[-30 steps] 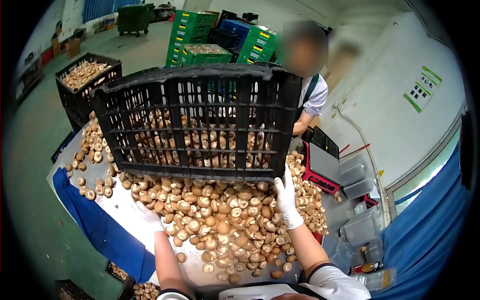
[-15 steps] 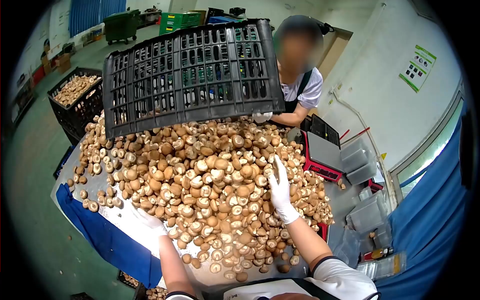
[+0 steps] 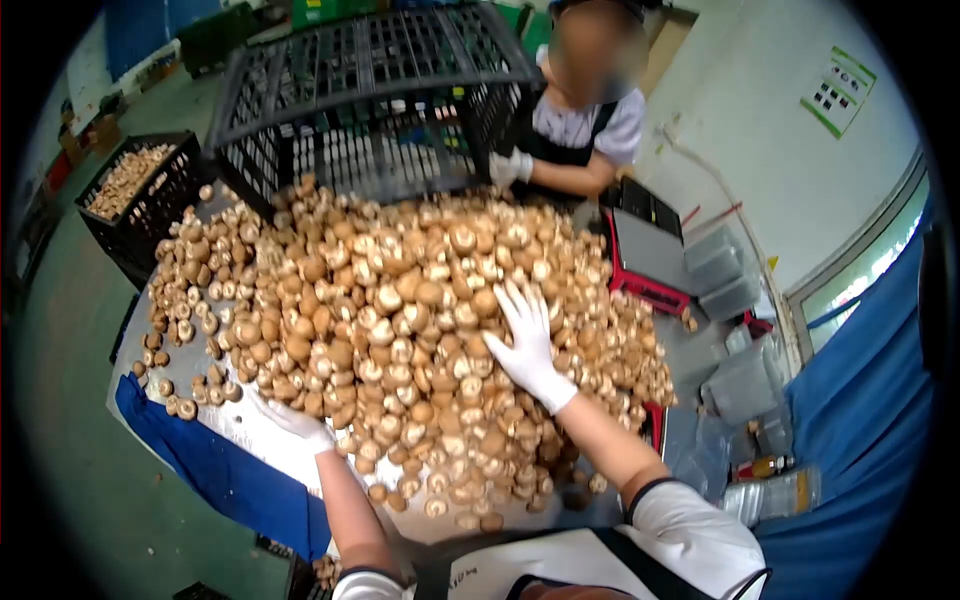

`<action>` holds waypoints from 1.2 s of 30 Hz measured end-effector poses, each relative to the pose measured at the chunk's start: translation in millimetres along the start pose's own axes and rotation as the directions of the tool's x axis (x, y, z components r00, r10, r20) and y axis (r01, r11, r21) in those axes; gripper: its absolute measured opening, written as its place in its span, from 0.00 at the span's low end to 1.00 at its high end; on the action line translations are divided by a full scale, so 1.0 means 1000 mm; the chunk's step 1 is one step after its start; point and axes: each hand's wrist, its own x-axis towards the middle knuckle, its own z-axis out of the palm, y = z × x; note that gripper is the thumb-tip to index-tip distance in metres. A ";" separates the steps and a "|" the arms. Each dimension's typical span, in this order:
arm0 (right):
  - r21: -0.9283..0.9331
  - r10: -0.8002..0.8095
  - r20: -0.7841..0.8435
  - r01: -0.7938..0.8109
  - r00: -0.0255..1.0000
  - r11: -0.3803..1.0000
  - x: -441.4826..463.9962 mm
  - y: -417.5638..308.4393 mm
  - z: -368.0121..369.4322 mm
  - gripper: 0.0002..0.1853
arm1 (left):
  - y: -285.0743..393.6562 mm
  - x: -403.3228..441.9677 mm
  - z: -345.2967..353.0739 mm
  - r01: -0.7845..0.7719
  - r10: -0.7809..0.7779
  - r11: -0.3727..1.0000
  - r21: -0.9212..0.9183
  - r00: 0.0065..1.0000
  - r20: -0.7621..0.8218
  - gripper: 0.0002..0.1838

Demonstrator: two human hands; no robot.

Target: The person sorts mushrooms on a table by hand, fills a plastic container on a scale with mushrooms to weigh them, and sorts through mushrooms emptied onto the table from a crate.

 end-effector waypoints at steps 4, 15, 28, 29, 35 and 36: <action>-0.086 0.002 0.016 -0.001 1.000 0.996 -0.001 -0.002 0.004 0.39 | 0.001 0.004 0.008 0.012 -0.019 0.980 -0.200 0.999 -0.031 0.28; -0.054 -0.074 0.132 0.082 0.988 0.995 -0.013 -0.002 0.014 0.31 | -0.016 0.006 0.010 0.222 -0.171 0.856 -0.467 0.974 0.150 0.25; 0.165 -0.087 0.122 0.066 0.989 0.984 -0.064 -0.024 -0.013 0.33 | -0.011 -0.032 -0.073 0.487 -0.365 0.746 -0.455 0.870 0.333 0.32; 0.168 -0.081 0.123 0.060 0.989 0.984 -0.068 -0.022 -0.013 0.33 | 0.010 -0.010 -0.088 0.742 -0.640 0.334 -0.581 0.631 0.438 0.32; 0.168 -0.105 0.154 0.079 0.983 0.983 -0.092 -0.009 -0.022 0.34 | 0.014 -0.056 -0.104 0.558 -0.454 0.719 -0.414 0.829 0.327 0.34; 0.181 -0.108 0.147 0.080 0.983 0.980 -0.096 -0.010 -0.025 0.34 | 0.016 -0.062 -0.109 0.547 -0.444 0.727 -0.415 0.836 0.323 0.34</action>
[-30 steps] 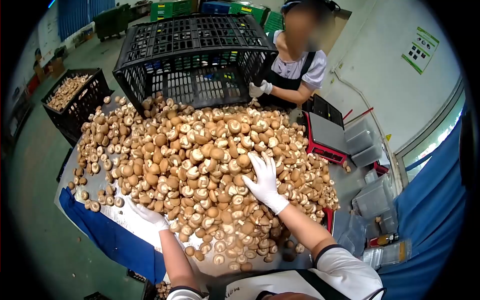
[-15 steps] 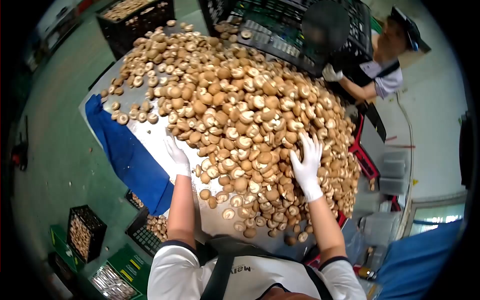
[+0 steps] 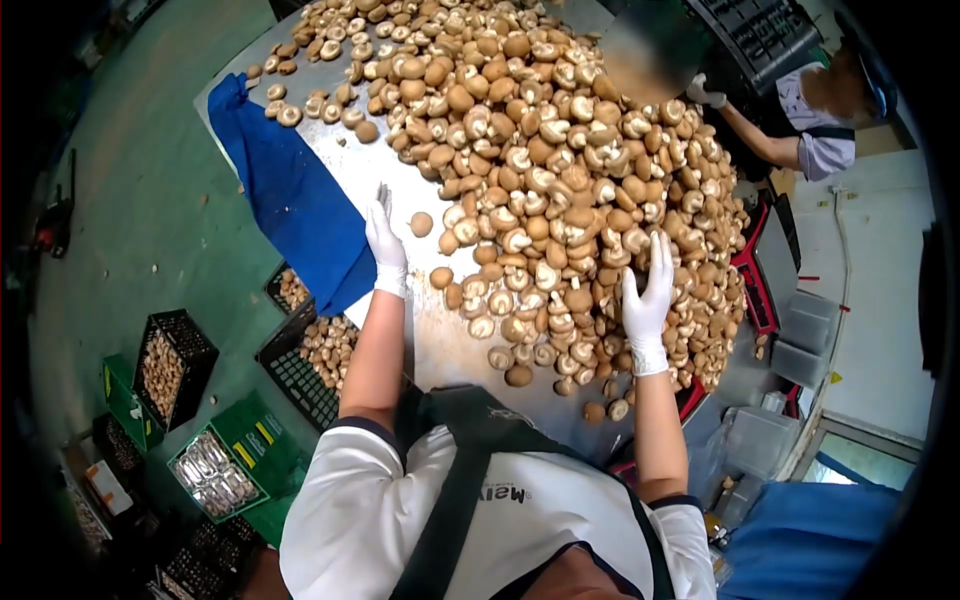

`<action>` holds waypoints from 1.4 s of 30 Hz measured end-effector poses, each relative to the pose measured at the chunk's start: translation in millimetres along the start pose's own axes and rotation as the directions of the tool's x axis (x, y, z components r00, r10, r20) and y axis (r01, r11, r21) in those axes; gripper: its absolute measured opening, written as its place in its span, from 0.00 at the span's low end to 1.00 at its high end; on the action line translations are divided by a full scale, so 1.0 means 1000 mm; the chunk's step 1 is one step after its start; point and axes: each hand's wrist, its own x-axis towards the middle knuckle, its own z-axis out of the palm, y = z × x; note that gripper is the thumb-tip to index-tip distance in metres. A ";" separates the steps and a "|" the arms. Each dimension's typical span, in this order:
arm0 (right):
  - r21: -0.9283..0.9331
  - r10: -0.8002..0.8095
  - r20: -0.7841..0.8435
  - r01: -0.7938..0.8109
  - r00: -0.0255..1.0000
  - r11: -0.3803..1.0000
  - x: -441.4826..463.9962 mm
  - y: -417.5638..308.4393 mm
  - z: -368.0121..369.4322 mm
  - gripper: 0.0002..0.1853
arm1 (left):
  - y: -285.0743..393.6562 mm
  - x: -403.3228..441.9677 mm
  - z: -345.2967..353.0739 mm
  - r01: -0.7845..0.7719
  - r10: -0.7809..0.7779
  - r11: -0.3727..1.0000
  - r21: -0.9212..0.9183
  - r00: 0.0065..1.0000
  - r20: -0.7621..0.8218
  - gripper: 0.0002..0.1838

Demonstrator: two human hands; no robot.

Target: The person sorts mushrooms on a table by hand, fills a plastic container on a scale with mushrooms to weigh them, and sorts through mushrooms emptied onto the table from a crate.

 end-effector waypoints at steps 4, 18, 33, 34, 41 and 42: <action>0.012 0.053 -0.066 -0.052 0.996 0.999 -0.026 -0.008 -0.007 0.33 | 0.004 -0.022 -0.008 -0.069 0.069 0.996 0.060 0.998 0.006 0.33; 0.557 0.288 -0.188 -0.140 0.939 0.819 -0.054 -0.060 -0.060 0.16 | 0.055 -0.145 0.003 -0.540 0.159 0.547 0.640 0.817 0.554 0.19; 0.235 -0.056 0.344 -0.028 0.937 0.971 -0.105 -0.070 0.070 0.13 | 0.044 -0.164 -0.032 -0.454 0.104 0.582 0.674 0.864 0.492 0.27; 0.234 -0.053 0.332 -0.028 0.942 0.972 -0.110 -0.071 0.066 0.13 | 0.053 -0.163 -0.025 -0.530 0.109 0.493 0.690 0.825 0.555 0.27; 0.273 0.056 0.239 -0.122 0.969 0.954 -0.134 -0.052 0.043 0.17 | 0.040 -0.145 -0.009 -0.540 0.062 0.486 0.688 0.806 0.589 0.23; 0.300 0.108 0.223 -0.173 0.969 0.938 -0.132 -0.056 0.030 0.18 | 0.040 -0.146 -0.011 -0.516 0.084 0.548 0.658 0.817 0.571 0.23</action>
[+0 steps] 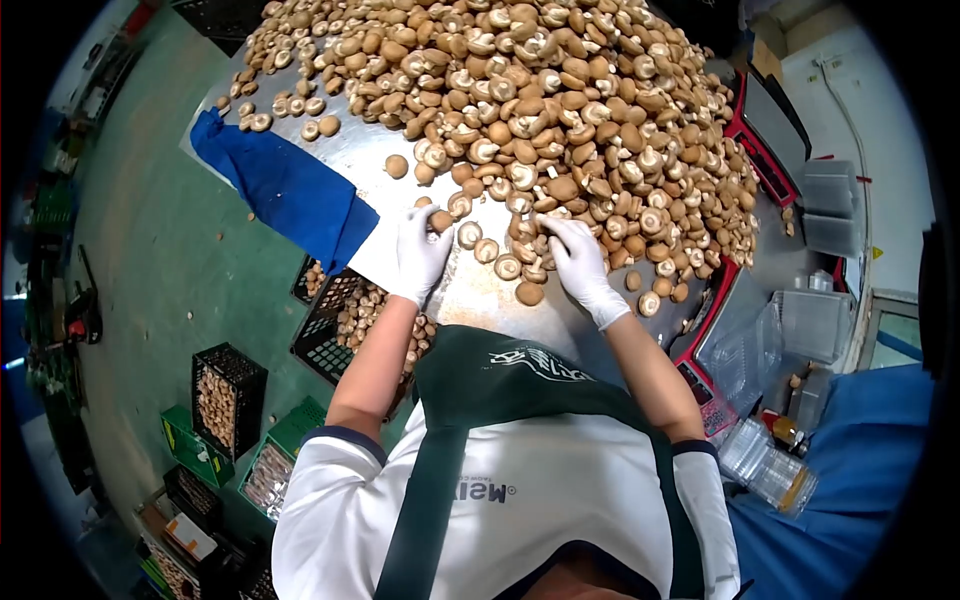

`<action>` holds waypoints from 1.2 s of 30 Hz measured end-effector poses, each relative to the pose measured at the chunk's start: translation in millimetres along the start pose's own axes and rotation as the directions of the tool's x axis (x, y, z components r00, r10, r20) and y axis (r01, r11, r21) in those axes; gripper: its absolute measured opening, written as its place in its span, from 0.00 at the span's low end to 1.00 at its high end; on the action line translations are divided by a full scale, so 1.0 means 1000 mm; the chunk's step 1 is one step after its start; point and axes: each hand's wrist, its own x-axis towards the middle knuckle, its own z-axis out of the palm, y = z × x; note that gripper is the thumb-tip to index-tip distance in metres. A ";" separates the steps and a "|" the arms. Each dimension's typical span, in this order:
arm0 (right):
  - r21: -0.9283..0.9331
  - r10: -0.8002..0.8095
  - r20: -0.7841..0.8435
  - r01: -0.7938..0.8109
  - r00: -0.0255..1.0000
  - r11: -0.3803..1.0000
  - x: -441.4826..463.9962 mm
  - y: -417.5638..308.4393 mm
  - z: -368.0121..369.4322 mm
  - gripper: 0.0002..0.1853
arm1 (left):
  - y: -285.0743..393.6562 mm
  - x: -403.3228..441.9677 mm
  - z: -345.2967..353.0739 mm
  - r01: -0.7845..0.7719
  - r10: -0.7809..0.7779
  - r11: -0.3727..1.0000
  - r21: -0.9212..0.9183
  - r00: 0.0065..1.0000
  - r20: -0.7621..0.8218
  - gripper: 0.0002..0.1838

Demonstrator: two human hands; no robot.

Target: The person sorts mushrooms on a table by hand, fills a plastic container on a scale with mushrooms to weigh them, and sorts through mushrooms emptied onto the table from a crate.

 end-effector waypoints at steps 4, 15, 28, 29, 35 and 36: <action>0.047 0.078 -0.125 -0.073 0.989 0.996 -0.022 0.002 -0.021 0.16 | -0.007 -0.011 -0.010 0.431 -0.463 0.687 -0.585 0.880 0.105 0.16; -0.365 0.096 0.055 -0.070 0.994 0.928 -0.009 -0.010 0.044 0.21 | -0.011 -0.020 -0.018 0.652 -0.442 -0.291 -0.701 0.558 0.702 0.23; 0.836 0.586 0.115 -0.397 0.802 0.379 -0.092 0.053 -0.021 0.21 | 0.004 -0.061 -0.001 0.754 -0.330 -0.283 -0.592 0.503 0.799 0.25; 0.868 0.600 0.142 -0.391 0.787 0.308 -0.100 0.054 -0.022 0.21 | 0.006 -0.062 -0.002 0.761 -0.342 -0.272 -0.589 0.496 0.798 0.24; 0.882 0.610 0.174 -0.398 0.773 0.253 -0.127 0.059 -0.007 0.21 | 0.000 -0.059 -0.007 0.767 -0.395 -0.185 -0.614 0.514 0.761 0.24; 0.896 0.618 0.180 -0.386 0.765 0.218 -0.127 0.055 -0.003 0.21 | -0.005 -0.054 -0.007 0.713 -0.397 -0.108 -0.693 0.608 0.688 0.23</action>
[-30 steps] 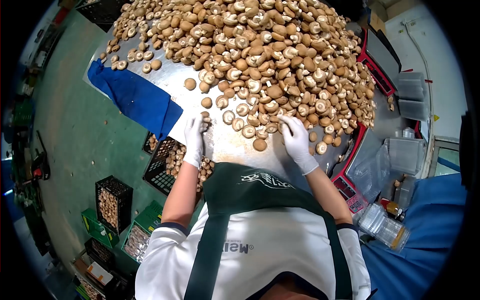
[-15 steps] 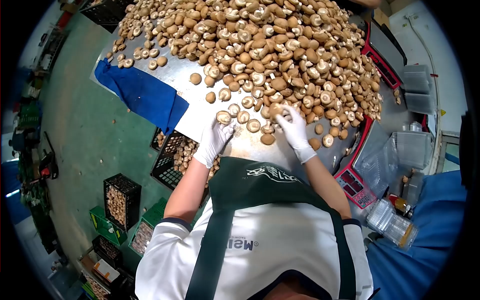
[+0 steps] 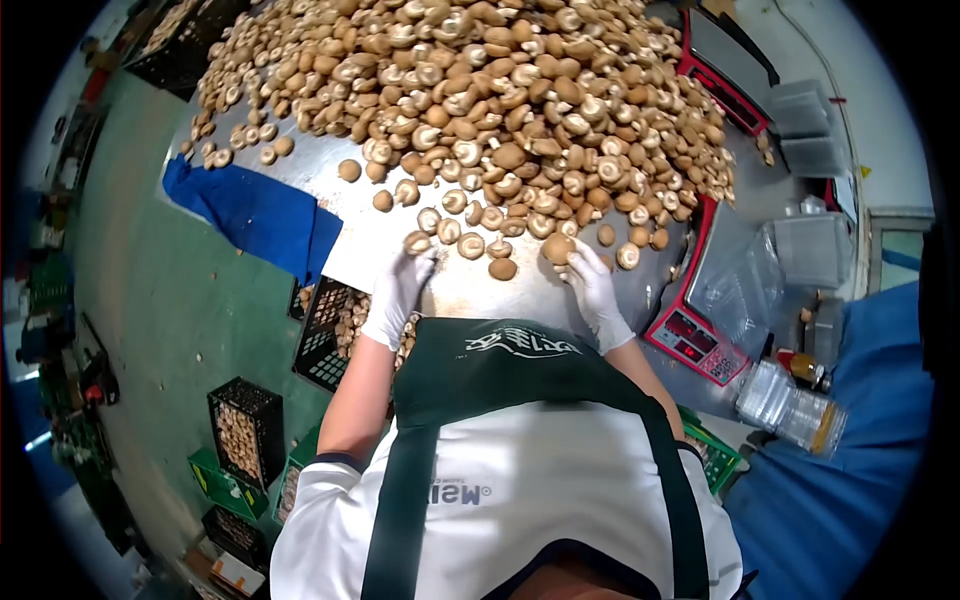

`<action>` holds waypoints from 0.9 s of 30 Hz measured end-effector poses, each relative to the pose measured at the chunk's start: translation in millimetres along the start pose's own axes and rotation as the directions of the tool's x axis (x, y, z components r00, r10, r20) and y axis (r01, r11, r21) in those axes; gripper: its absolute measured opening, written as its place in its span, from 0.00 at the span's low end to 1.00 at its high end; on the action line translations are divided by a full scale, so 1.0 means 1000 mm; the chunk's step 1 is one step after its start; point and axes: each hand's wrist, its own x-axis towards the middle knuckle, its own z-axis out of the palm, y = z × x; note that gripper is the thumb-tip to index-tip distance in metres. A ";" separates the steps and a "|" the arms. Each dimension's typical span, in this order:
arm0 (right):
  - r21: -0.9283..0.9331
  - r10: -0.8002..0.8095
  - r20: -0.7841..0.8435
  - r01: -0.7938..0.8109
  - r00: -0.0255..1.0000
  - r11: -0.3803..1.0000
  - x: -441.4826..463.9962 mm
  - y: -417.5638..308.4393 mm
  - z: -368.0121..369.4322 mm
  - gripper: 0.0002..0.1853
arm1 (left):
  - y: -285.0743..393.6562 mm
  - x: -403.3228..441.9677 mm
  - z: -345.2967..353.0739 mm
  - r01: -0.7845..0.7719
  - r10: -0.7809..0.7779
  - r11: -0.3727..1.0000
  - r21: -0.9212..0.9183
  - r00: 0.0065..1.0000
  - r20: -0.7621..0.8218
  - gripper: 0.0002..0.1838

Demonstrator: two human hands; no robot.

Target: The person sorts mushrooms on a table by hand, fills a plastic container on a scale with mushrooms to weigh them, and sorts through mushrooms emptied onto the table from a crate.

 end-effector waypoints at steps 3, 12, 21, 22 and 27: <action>0.023 0.010 0.023 -0.010 1.000 1.000 -0.003 0.001 0.008 0.21 | 0.024 0.007 0.013 -0.312 0.340 0.912 0.267 0.938 -0.065 0.20; -0.343 -0.230 0.032 0.227 0.973 0.911 -0.025 -0.014 0.049 0.18 | -0.013 -0.011 0.093 -0.455 0.351 0.435 0.777 0.880 0.319 0.22; -0.817 -0.582 0.327 0.533 0.745 0.223 0.030 -0.056 0.060 0.18 | -0.055 0.000 0.081 0.132 -0.169 0.914 0.384 0.984 0.063 0.12; -0.862 -0.610 0.344 0.498 0.714 0.097 0.037 -0.065 0.061 0.19 | -0.053 0.000 0.081 0.153 -0.174 0.925 0.347 0.984 0.028 0.12; -0.884 -0.431 0.431 0.466 0.793 -0.027 0.031 -0.044 0.034 0.26 | -0.054 0.003 0.069 0.144 -0.155 0.957 0.253 0.988 0.022 0.14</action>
